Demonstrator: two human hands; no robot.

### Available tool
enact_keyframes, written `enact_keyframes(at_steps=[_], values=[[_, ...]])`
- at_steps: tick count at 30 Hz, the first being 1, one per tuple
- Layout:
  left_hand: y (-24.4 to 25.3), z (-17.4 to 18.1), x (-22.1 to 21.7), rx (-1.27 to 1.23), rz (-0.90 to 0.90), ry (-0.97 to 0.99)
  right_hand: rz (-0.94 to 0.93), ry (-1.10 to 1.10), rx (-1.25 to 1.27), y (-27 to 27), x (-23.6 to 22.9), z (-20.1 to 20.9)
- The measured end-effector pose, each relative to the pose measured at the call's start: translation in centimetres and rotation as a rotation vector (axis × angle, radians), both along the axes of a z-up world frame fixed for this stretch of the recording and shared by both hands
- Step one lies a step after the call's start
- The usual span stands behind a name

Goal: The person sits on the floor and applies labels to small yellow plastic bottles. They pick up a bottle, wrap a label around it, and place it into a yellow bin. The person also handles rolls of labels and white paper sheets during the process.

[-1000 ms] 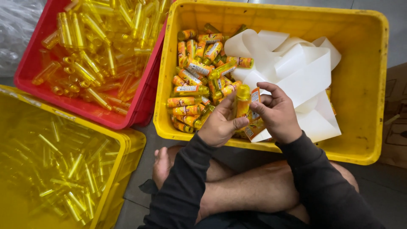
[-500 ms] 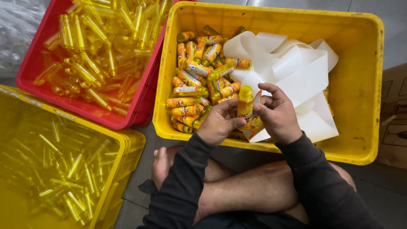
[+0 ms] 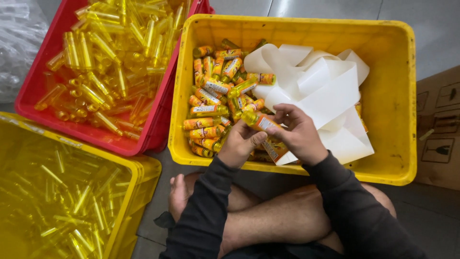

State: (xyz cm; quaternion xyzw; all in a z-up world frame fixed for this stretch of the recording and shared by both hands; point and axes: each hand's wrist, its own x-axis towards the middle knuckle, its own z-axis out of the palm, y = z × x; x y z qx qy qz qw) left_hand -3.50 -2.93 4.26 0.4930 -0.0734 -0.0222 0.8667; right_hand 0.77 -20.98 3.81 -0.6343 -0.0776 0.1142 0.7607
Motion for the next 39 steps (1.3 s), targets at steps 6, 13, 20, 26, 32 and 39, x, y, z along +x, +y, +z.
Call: enact_keyframes(at_steps=[6,13,20,26,32,39], values=[[0.3,-1.7,0.1,-0.033,0.081,0.032,0.036,-0.05,-0.076,0.7,0.0,-0.5],[1.0,-0.2,0.9,-0.116,0.175,-0.004,0.084,-0.047,-0.157,1.4,-0.8,3.9],[2.1,0.3,0.8,-0.115,0.098,0.074,0.102,-0.078,-0.06,1.4,-1.0,4.1],[3.2,1.4,1.4,0.003,0.181,0.11,0.054,-0.17,-0.164,0.4,-0.3,3.0],[3.0,8.4,0.6,0.842,0.4,0.124,-0.122,-0.379,-1.038,-1.5,-0.2,6.2],[0.2,3.8,0.7,0.964,0.284,-0.101,-0.041,0.227,-1.551,-4.5,0.2,7.5]])
